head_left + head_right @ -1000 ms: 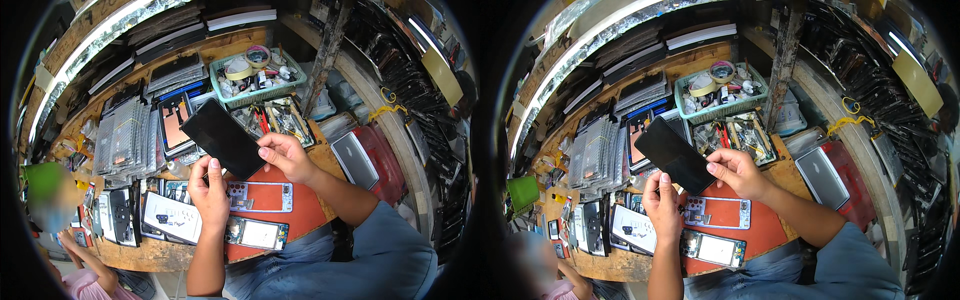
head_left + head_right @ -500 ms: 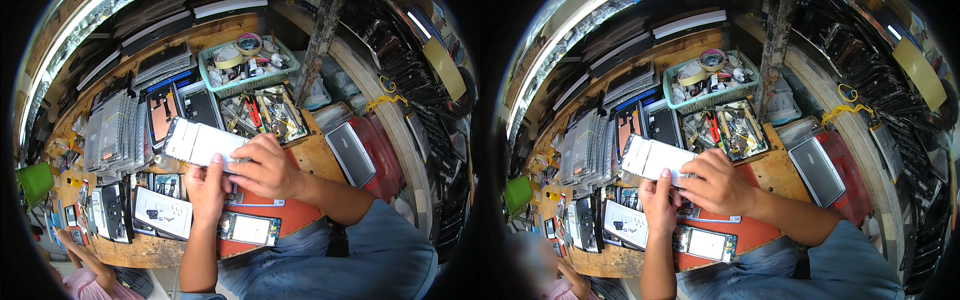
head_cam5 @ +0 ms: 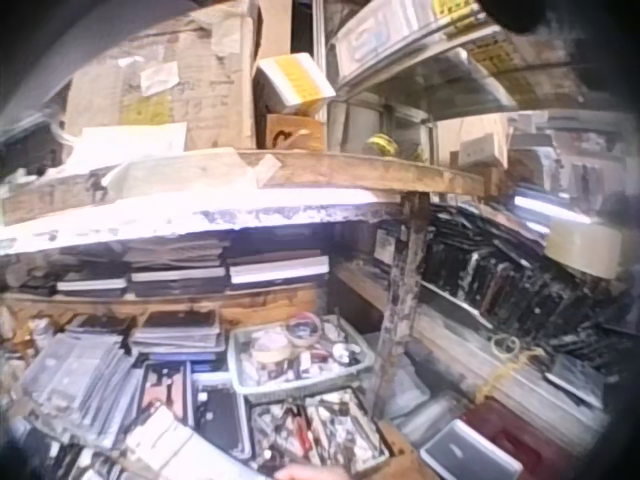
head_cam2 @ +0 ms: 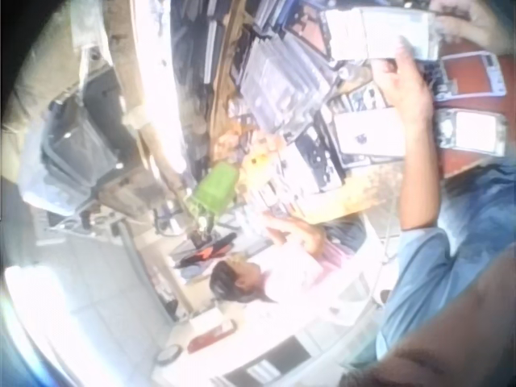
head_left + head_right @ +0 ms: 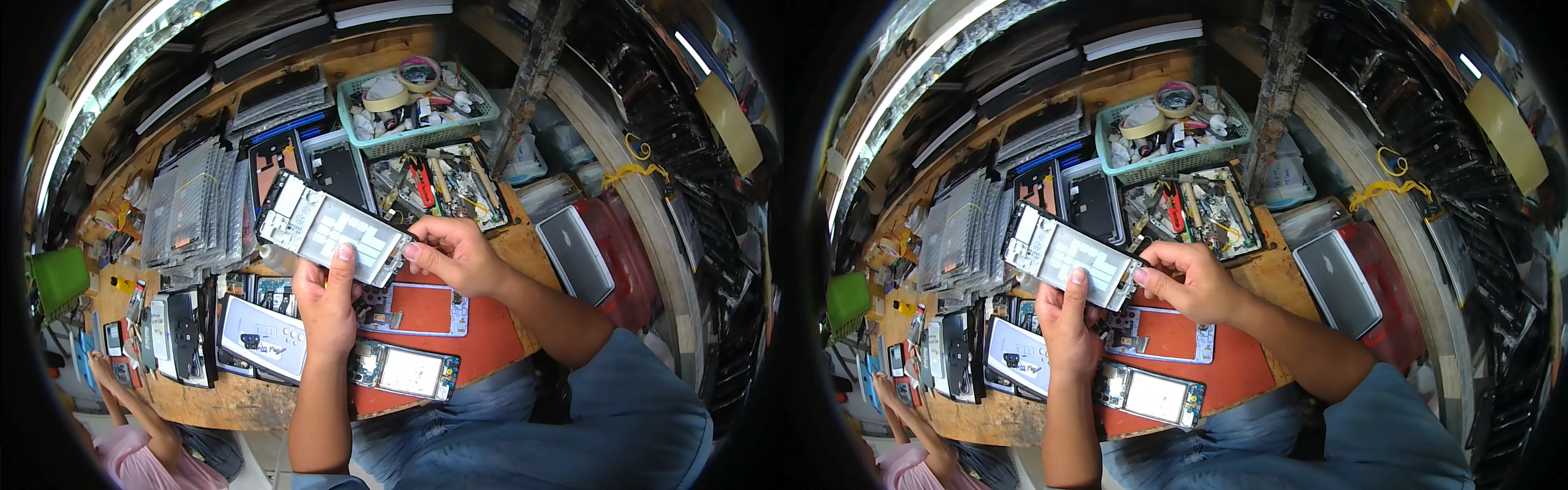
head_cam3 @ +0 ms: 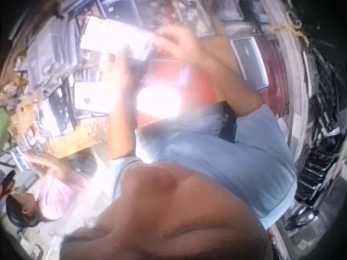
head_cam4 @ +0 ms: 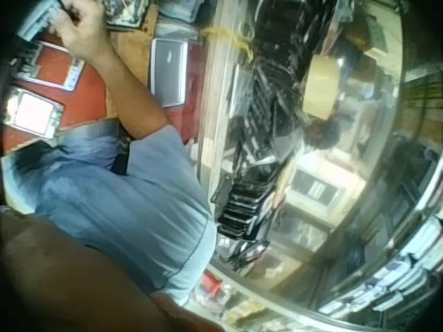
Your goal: The person disassembles a blue smartphone using a metal prying tool, removes the back cover, and detaches internal components including the motherboard. They then handle a black smartphone, remove its back cover, and separate its internal parts. The workspace is cluttered with various phone parts and tools.
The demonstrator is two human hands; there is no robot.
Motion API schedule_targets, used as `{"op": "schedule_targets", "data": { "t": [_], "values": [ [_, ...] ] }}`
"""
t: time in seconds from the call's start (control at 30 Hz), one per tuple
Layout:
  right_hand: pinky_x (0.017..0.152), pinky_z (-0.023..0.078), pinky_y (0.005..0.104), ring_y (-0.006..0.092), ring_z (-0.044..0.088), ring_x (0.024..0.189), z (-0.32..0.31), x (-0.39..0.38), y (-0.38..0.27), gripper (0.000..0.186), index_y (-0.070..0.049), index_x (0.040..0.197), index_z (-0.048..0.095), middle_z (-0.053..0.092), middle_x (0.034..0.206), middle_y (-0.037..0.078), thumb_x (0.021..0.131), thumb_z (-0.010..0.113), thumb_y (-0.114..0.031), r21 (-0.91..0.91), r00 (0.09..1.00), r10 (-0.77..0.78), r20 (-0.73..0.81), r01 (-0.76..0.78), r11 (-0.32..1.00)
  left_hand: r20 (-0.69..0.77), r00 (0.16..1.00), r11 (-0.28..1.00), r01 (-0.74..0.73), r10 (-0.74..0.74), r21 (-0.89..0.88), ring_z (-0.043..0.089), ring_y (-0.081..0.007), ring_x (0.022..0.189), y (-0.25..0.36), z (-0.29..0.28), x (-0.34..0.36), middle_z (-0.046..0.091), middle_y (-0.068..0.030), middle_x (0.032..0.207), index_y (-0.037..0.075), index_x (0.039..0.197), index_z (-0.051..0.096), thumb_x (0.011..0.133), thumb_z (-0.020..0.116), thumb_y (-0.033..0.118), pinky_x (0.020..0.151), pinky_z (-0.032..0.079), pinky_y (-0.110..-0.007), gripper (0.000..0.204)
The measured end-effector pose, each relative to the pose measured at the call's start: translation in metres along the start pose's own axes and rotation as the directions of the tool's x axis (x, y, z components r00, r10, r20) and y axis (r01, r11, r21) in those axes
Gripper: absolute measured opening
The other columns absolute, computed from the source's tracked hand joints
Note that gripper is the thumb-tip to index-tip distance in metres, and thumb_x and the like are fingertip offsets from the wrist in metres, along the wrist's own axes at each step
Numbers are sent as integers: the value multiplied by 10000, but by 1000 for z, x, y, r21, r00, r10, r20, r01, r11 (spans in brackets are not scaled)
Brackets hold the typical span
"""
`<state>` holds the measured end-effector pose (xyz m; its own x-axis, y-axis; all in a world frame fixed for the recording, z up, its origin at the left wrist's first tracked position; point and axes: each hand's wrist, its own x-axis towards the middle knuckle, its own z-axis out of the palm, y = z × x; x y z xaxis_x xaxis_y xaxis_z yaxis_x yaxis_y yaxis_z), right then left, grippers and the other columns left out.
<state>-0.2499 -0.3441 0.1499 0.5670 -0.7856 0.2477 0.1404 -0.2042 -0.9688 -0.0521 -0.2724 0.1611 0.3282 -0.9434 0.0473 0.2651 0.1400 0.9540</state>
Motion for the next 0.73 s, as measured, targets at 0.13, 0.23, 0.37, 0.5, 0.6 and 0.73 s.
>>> {"op": "schedule_targets", "data": {
  "t": [0.13, 0.23, 0.37, 0.5, 0.6, 0.73],
  "values": [
    [611, 446, 226, 9, 533, 713, -2, -2, 1, 176, -10, 1008, 671, 639, 805, -45, 1079, 696, -169, -73, 999, -35, -9, 34, 997, 26, 1000, 1000, 2, -2, -2, 499, -4, 656, -1, -2, 1, 698, 27, 922, 53, 1189, 657, 1082, 712, 277, 546, 355, -191, 254],
    [555, 380, 231, 1, 461, 657, -3, -3, 1, 208, -39, 935, 632, 571, 754, -71, 1071, 709, -176, -90, 999, -33, 2, 33, 995, 41, 999, 1000, 2, 0, -27, 531, -7, 677, 1, -1, 2, 709, 18, 939, 43, 1173, 664, 1079, 717, 274, 559, 380, -197, 255],
    [536, 337, 233, 0, 425, 639, -5, -4, 5, 248, -60, 893, 596, 521, 734, -82, 1072, 710, -189, -93, 999, -37, 34, 40, 995, 26, 1000, 1000, 4, -3, -23, 558, -13, 704, 3, 1, 1, 716, 13, 955, 36, 1173, 666, 1077, 719, 263, 576, 407, -204, 252],
    [565, 347, 234, 4, 431, 664, -4, -5, 5, 231, -60, 917, 597, 520, 749, -83, 1077, 702, -190, -65, 999, -46, 4, 46, 997, 46, 999, 999, 6, -4, -42, 562, -28, 721, 1, 2, 1, 716, 3, 969, 24, 1184, 667, 1076, 717, 256, 586, 423, -213, 261],
    [641, 394, 232, 11, 472, 750, 5, -2, 6, 174, -51, 999, 599, 564, 825, -62, 1113, 626, -180, 121, 994, -23, -103, 35, 992, 77, 997, 997, -4, 10, -78, 570, -59, 715, -5, -8, 1, 718, -21, 975, 16, 1199, 668, 1075, 695, 287, 571, 426, -232, 299],
    [704, 477, 223, 42, 564, 779, -8, 1, 14, 227, -47, 1069, 582, 629, 864, -12, 1164, 503, -237, 179, 930, -1, -369, 72, 981, 85, 996, 945, 20, 9, -327, 595, -103, 708, -11, -10, 4, 736, -52, 1013, 34, 1259, 665, 1065, 579, 544, 535, 418, -258, 552]
  ]
}}
